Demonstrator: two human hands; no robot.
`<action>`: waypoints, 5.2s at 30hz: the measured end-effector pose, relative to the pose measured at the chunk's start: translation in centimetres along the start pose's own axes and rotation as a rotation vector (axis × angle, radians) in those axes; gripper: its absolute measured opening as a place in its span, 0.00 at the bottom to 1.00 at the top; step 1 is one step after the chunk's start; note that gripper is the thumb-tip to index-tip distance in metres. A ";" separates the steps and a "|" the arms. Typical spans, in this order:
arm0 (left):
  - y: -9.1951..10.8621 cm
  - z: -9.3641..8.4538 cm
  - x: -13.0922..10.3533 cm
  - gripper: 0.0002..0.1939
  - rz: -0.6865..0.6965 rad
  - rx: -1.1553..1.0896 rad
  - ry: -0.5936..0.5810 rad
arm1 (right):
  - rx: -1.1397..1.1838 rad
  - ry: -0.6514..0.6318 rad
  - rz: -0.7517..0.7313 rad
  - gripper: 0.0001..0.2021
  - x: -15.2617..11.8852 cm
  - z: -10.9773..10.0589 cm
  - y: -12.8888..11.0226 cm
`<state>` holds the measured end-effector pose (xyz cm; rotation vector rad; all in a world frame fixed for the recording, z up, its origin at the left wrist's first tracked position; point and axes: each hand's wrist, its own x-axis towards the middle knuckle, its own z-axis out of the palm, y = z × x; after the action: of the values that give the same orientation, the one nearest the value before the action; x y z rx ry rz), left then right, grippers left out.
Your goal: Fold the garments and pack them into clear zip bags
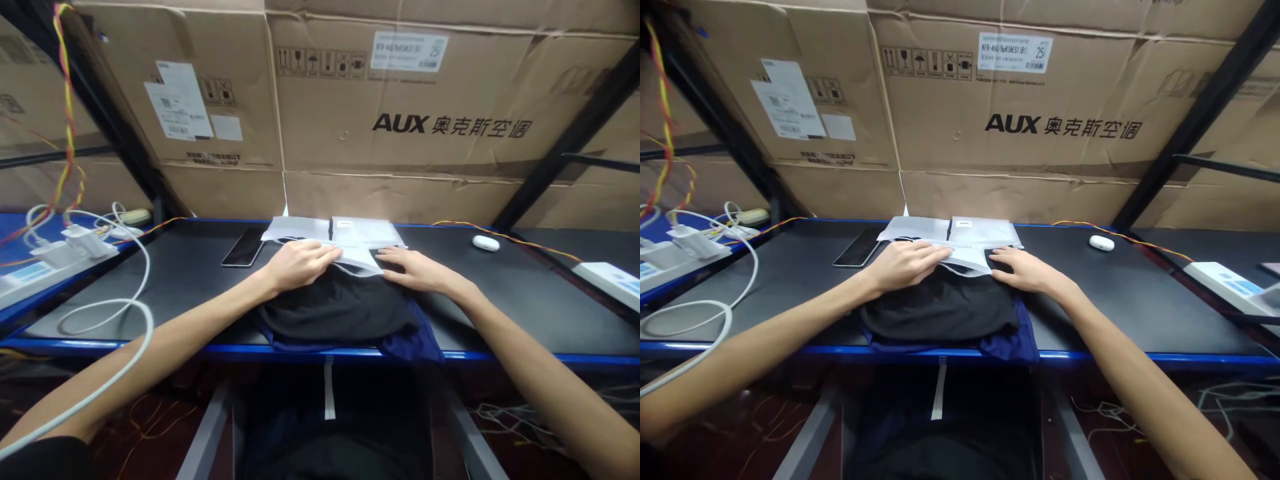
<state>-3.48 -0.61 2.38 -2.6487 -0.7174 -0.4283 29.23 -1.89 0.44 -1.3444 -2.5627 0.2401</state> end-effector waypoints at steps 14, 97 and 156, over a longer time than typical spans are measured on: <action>-4.1 -1.7 -3.9 0.36 0.050 -0.338 -0.128 | 0.080 -0.037 -0.077 0.22 0.0 -0.8 -0.5; 3.6 0.5 1.8 0.20 -0.161 -0.199 -0.093 | -0.592 0.584 -0.508 0.09 -2.2 2.4 -6.9; 1.4 0.1 -2.5 0.31 0.332 -0.857 -0.135 | -0.414 0.498 -0.201 0.16 -0.3 0.4 -2.2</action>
<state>-4.76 -2.72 1.02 -3.5367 -0.0956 -0.5525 27.51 -3.40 0.60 -1.0707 -2.3512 -0.6142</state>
